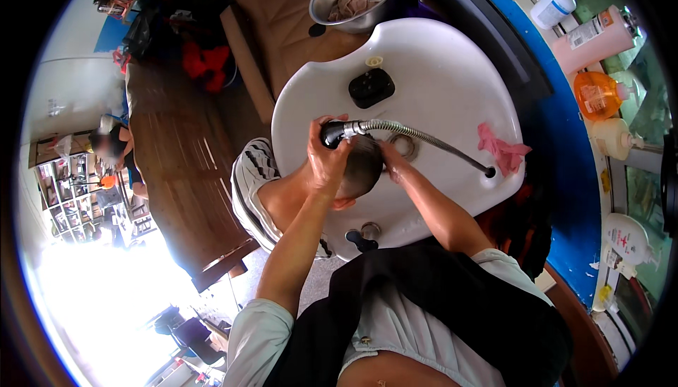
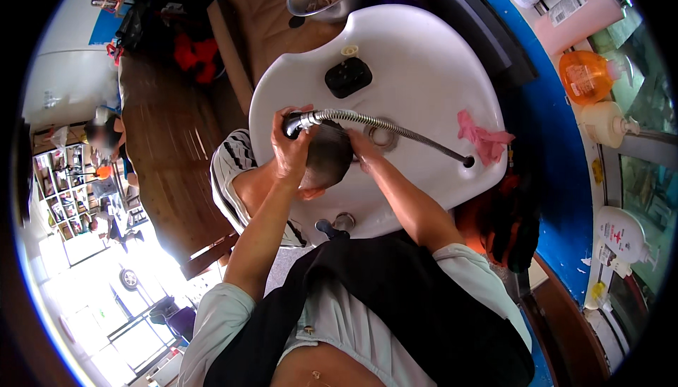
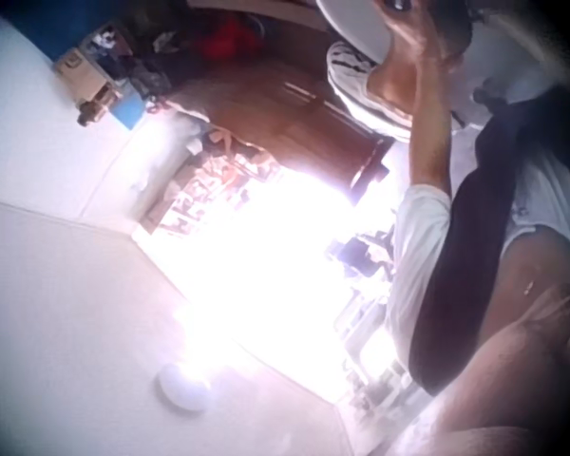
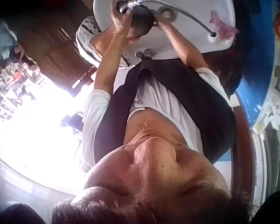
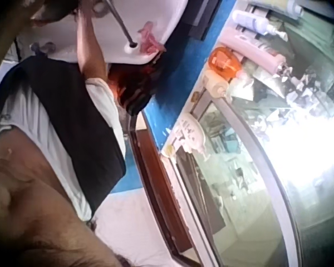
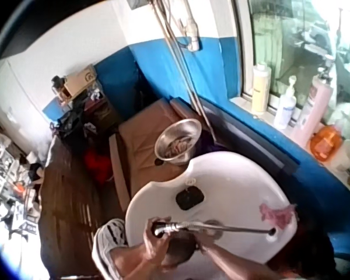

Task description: The person washes a child's hair in a sink using a handheld sprayer and shampoo, then dries the hair with a purple towel.

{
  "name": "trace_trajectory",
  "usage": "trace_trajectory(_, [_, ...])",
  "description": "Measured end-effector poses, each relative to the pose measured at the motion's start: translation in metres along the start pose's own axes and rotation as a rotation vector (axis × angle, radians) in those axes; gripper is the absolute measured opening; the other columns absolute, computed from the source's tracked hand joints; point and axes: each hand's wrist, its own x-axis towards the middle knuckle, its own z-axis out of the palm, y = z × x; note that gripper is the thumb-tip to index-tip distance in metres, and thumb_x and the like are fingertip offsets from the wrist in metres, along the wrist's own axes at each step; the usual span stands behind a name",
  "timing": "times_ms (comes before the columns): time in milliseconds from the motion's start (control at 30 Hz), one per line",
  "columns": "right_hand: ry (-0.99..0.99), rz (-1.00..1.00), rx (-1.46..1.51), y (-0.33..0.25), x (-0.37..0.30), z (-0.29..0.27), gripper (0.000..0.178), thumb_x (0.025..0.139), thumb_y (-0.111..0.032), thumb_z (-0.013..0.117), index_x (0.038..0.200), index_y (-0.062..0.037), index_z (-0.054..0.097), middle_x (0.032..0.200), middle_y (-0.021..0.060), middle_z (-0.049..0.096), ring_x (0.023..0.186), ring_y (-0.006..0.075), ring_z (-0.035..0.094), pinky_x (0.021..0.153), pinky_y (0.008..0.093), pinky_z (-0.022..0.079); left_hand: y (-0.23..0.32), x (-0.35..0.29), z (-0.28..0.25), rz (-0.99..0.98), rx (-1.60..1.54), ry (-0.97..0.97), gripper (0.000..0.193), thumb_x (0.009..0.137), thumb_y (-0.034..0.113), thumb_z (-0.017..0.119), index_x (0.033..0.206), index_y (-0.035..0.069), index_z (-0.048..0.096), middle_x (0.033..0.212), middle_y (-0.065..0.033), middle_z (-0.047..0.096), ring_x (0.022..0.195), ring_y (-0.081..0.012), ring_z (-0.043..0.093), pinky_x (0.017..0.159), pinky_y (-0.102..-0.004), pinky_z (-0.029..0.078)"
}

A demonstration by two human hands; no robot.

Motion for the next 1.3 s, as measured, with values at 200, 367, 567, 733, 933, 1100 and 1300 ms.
trace_trajectory(200, [0.001, -0.196, -0.205, -0.027, -0.006, 0.006, 0.027, 0.090, -0.031, 0.052, 0.102, -0.0094, 0.061, 0.086, -0.0021, 0.058, 0.076, 0.0087, 0.051, 0.072, 0.0238, 0.042, 0.005, -0.006, -0.001, 0.009, 0.060, -0.002, 0.035, 0.071, -0.004, 0.065, 0.101, 0.000, 0.047, 0.101, -0.0156, 0.066, 0.089, -0.0170, 0.061, 0.082, -0.0288, 0.048])
trace_trajectory(367, [-0.157, -0.105, 0.049, 0.001, 0.023, -0.007, 0.027, 0.092, -0.027, 0.050, 0.102, -0.0054, 0.062, 0.099, 0.0022, 0.061, 0.087, 0.0115, 0.054, 0.079, 0.0250, 0.042, -0.008, -0.008, 0.003, -0.037, -0.018, 0.024, 0.035, 0.073, -0.002, 0.064, 0.103, 0.000, 0.046, 0.104, -0.0160, 0.064, 0.093, -0.0168, 0.060, 0.083, -0.0285, 0.048])
trace_trajectory(567, [-0.153, -0.146, -0.220, -0.015, 0.038, -0.013, 0.027, 0.091, -0.025, 0.050, 0.104, -0.0049, 0.062, 0.099, 0.0028, 0.061, 0.088, 0.0097, 0.054, 0.079, 0.0270, 0.043, -0.002, -0.003, 0.000, -0.033, 0.009, 0.087, 0.041, 0.067, 0.003, 0.070, 0.101, 0.001, 0.048, 0.099, -0.0130, 0.066, 0.090, -0.0199, 0.063, 0.084, -0.0308, 0.048])
trace_trajectory(733, [-0.046, 0.038, 0.146, 0.014, 0.042, -0.008, 0.022, 0.090, -0.019, 0.047, 0.093, -0.0046, 0.063, 0.087, -0.0001, 0.060, 0.083, 0.0094, 0.052, 0.074, 0.0257, 0.042, -0.016, -0.004, 0.005, -0.082, 0.057, 0.094, 0.035, 0.073, 0.001, 0.069, 0.101, 0.001, 0.048, 0.101, -0.0133, 0.065, 0.093, -0.0179, 0.060, 0.084, -0.0288, 0.047])
trace_trajectory(933, [0.066, -0.943, -0.696, -0.026, -0.003, 0.027, 0.012, 0.080, -0.011, 0.056, 0.086, -0.0014, 0.059, 0.082, 0.0110, 0.063, 0.077, 0.0277, 0.058, 0.065, 0.0388, 0.044, -0.012, -0.002, 0.002, -0.074, 0.048, 0.135, 0.035, 0.073, 0.007, 0.070, 0.100, 0.001, 0.049, 0.101, -0.0128, 0.065, 0.091, -0.0168, 0.060, 0.083, -0.0284, 0.047])
trace_trajectory(1100, [-0.222, -0.740, -1.283, -0.039, 0.035, 0.038, 0.021, 0.080, -0.015, 0.055, 0.098, -0.0052, 0.060, 0.094, 0.0178, 0.062, 0.088, 0.0347, 0.060, 0.076, 0.0377, 0.048, -0.026, -0.005, 0.005, -0.054, -0.036, 0.130, 0.035, 0.074, 0.007, 0.069, 0.101, 0.001, 0.047, 0.102, -0.0132, 0.065, 0.090, -0.0163, 0.059, 0.083, -0.0283, 0.046])
trace_trajectory(1300, [-0.431, -0.119, 0.266, 0.034, 0.090, -0.016, 0.025, 0.093, -0.016, 0.048, 0.114, -0.0046, 0.058, 0.111, 0.0072, 0.062, 0.099, 0.0164, 0.059, 0.090, 0.0308, 0.046, -0.018, -0.004, 0.011, -0.073, -0.034, 0.095, 0.036, 0.073, 0.002, 0.067, 0.102, 0.002, 0.046, 0.104, -0.0141, 0.065, 0.091, -0.0161, 0.060, 0.084, -0.0282, 0.047])
